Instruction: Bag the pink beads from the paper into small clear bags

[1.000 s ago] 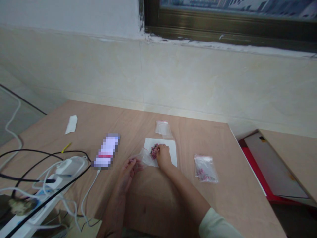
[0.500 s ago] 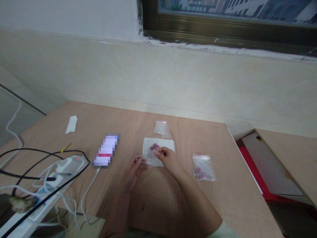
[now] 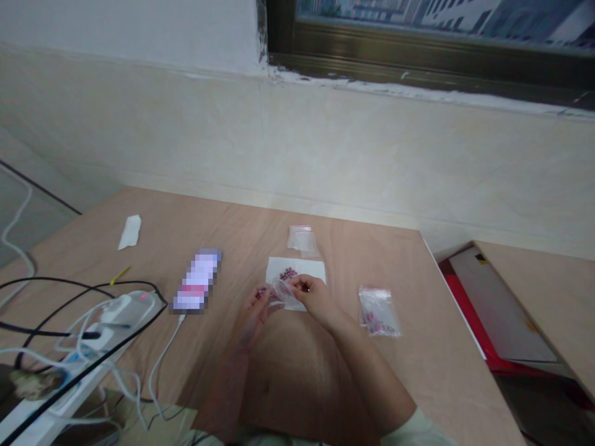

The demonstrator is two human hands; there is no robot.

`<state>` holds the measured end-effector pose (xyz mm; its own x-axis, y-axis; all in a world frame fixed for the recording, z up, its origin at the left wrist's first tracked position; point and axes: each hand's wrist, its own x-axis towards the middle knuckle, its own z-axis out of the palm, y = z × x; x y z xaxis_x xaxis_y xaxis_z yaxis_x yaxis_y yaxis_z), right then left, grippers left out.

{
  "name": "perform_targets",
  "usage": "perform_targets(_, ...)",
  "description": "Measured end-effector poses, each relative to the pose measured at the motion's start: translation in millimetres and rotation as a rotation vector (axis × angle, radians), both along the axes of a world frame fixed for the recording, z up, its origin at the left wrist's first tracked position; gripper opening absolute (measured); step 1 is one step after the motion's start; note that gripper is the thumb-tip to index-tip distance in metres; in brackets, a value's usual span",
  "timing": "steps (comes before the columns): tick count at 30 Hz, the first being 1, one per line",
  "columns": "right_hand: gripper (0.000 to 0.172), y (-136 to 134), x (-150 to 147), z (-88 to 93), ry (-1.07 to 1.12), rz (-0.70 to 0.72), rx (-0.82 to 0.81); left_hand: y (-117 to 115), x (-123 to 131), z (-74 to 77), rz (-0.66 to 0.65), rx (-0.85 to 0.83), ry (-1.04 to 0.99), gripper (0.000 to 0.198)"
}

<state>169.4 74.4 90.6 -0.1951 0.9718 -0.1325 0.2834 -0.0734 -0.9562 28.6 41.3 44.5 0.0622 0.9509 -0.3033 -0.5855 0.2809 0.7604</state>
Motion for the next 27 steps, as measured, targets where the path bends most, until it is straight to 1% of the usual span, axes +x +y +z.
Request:
perform_targets(3, 0.013, 1.6, 3.1, -1.7, 0.044, -0.043, -0.032, -0.3, 0.6, -1.1, 0.006, -0.013, -0.013, 0.012)
perform_targets(5, 0.017, 2.7, 6.5, -1.8, 0.083, -0.097, -0.045, -1.4, 0.4, 0.2, 0.013, -0.018, -0.004, 0.013)
perform_targets(8, 0.02, 2.1, 10.5, 2.4, 0.112, -0.168, -0.036, -3.8, -0.1, 4.1, 0.014, -0.032, -0.001, 0.015)
perform_targets(11, 0.018, -2.0, 9.4, 8.6, 0.099, -0.116, -0.002, -5.9, 0.0, 6.5, 0.003, -0.048, -0.013, 0.016)
perform_targets(13, 0.016, -5.2, 6.0, 10.6, 0.051, -0.081, 0.047, -6.7, 0.5, 6.1, 0.008, -0.057, -0.017, 0.017)
perform_targets(17, 0.011, -8.7, -1.3, 9.0, -0.093, -0.088, 0.137, -7.8, 1.6, 3.5, 0.014, -0.058, -0.003, 0.017)
perform_targets(22, 0.017, -13.9, -1.2, 10.8, -0.152, -0.034, 0.232, -9.8, 2.9, 0.6, 0.022, -0.065, -0.04, 0.016)
perform_targets(24, 0.017, -18.0, 1.9, 11.9, -0.177, -0.018, 0.25, -10.6, 2.9, -0.4, 0.032, -0.067, -0.083, 0.015)
perform_targets(27, 0.016, -22.7, 7.7, 10.4, -0.17, -0.021, 0.224, -11.6, 2.3, -0.3, 0.046, -0.051, -0.159, 0.011)
